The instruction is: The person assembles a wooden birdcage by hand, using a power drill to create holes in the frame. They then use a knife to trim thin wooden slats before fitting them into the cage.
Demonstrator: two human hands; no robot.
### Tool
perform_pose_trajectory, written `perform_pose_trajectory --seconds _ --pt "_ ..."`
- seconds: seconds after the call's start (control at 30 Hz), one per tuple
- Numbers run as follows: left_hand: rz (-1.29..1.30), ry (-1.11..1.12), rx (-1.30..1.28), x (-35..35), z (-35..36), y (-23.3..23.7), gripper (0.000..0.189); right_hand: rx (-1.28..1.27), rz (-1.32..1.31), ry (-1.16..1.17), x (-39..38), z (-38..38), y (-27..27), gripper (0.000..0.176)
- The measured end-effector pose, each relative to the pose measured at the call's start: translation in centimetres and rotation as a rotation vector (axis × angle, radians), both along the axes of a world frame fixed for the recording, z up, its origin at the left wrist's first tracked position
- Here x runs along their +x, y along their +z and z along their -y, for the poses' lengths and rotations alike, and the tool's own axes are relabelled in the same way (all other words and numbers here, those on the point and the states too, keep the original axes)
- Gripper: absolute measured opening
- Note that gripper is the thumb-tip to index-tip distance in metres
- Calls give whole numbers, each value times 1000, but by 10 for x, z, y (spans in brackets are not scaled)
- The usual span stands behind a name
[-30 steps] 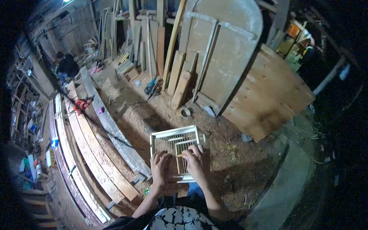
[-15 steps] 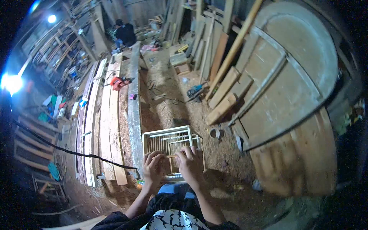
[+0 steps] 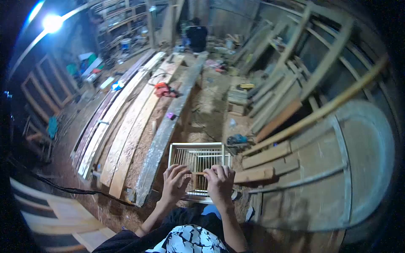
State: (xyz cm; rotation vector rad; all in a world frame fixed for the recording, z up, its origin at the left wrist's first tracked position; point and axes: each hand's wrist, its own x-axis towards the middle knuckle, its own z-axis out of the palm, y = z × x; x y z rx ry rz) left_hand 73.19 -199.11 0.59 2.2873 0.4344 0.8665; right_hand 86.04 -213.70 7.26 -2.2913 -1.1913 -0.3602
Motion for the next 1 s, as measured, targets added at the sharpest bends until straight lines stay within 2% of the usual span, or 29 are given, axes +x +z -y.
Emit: perform_pose_trajectory --seconds 0.17,0.23,0.3,0.4,0.5,0.63,0.7,0.77,0.9,1.0 --pt "5 260 -121 21 -39 -28 41 -9 -12 208 51 -75 -11 14" --pt "-22 429 -35 28 -64 -42 44 5 -27 292 78 -111 -27 14" --pt "-74 517 20 33 -90 -48 43 11 -67 392 104 -147 -42 14" --pt "-71 682 -29 52 -125 -49 33 37 -114 566 136 -210 -56 16" --pt "-98 834 -64 72 -153 -30 27 50 -207 716 163 -272 -57 17" --pt "-170 1042 -74 81 -184 -15 34 40 -266 928 180 -350 -51 20" --pt "-120 1205 -91 84 -194 -1 34 61 -269 1040 179 -378 -47 23" --pt "-125 1237 -169 76 -204 -4 35 39 -270 1107 173 -399 -43 25" --pt "-120 1224 -115 64 -229 -16 42 31 -268 1171 162 -438 -47 29" --pt "-9 1161 -176 50 -259 -27 40 10 -271 1170 152 -465 -46 34"
